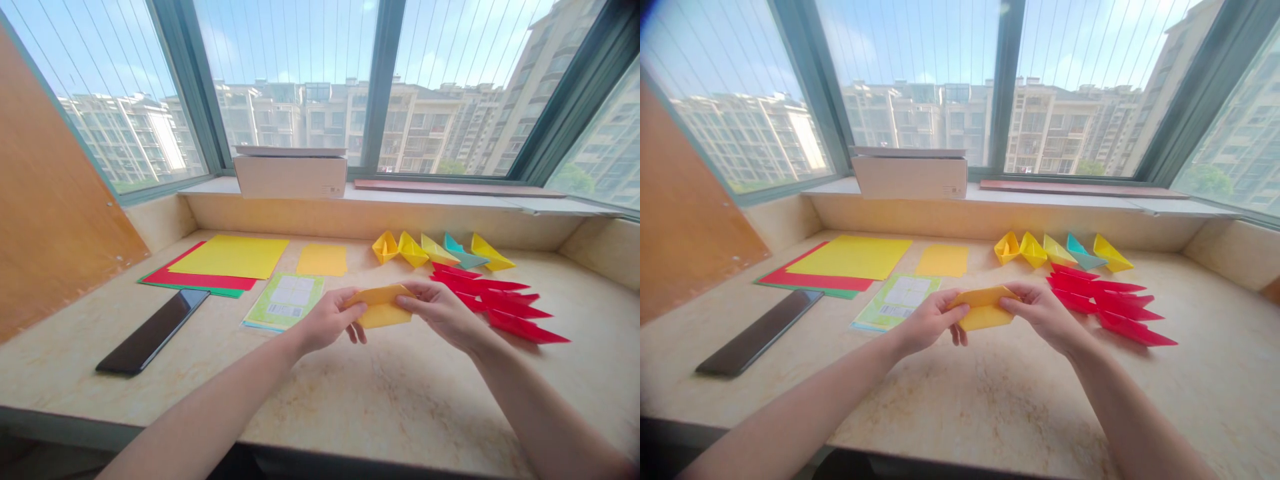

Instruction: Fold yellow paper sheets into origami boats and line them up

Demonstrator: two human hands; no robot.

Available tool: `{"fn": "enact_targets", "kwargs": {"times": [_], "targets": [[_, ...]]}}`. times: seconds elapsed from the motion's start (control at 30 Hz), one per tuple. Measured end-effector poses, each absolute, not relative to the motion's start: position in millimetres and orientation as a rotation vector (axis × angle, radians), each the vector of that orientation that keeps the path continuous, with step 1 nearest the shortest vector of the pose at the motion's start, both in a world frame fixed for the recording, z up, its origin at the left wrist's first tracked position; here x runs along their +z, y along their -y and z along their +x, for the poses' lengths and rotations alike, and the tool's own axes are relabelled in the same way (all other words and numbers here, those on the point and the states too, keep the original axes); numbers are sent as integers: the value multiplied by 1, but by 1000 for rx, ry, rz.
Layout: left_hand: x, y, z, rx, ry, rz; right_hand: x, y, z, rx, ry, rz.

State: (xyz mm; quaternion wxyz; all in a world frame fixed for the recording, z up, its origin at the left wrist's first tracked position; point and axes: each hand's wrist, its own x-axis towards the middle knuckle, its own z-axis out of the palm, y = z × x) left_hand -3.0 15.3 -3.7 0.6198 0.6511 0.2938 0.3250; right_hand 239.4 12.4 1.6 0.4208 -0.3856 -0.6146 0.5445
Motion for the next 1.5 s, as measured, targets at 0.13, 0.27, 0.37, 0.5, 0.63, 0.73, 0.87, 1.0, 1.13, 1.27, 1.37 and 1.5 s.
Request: {"fn": "enact_targets", "kwargs": {"times": [0.13, 0.27, 0.37, 0.5, 0.63, 0.73, 0.87, 1.0, 1.13, 1.27, 1.37, 1.5], "targets": [[-9, -17, -2, 773, -727, 1581, 3, -11, 237, 1350, 1543, -983], [-17, -18, -4, 1050, -888, 1877, 2, -12, 233, 1343, 1492, -993], [-17, -16, -7, 1187, -880, 2297, -2, -12, 228, 1353, 1462, -979], [-11, -9, -8, 1008, -832, 2591, -6, -8, 218, 1350, 1464, -956], [-6, -4, -6, 943, -946, 2702, -7, -2, 208, 1379, 1393, -901], [-6, -5, -5, 896, -983, 2767, -9, 1, 204, 1396, 1338, -881], [-10, -7, -6, 846, -993, 2732, -9, 1, 202, 1398, 1353, -869], [-10, -7, -6, 842, -979, 2607, -6, 2, 201, 1331, 1441, -882], [-3, -4, -3, 899, -912, 2296, -5, 3, 202, 1252, 1541, -819], [2, -1, 1, 876, -817, 1817, -6, 3, 205, 1093, 1624, -919], [2, 2, 3, 842, -730, 1631, -6, 3, 204, 987, 1644, -1038], [-2, 7, 4, 755, -723, 1679, -8, 4, 196, 1093, 1650, -1011]]}}
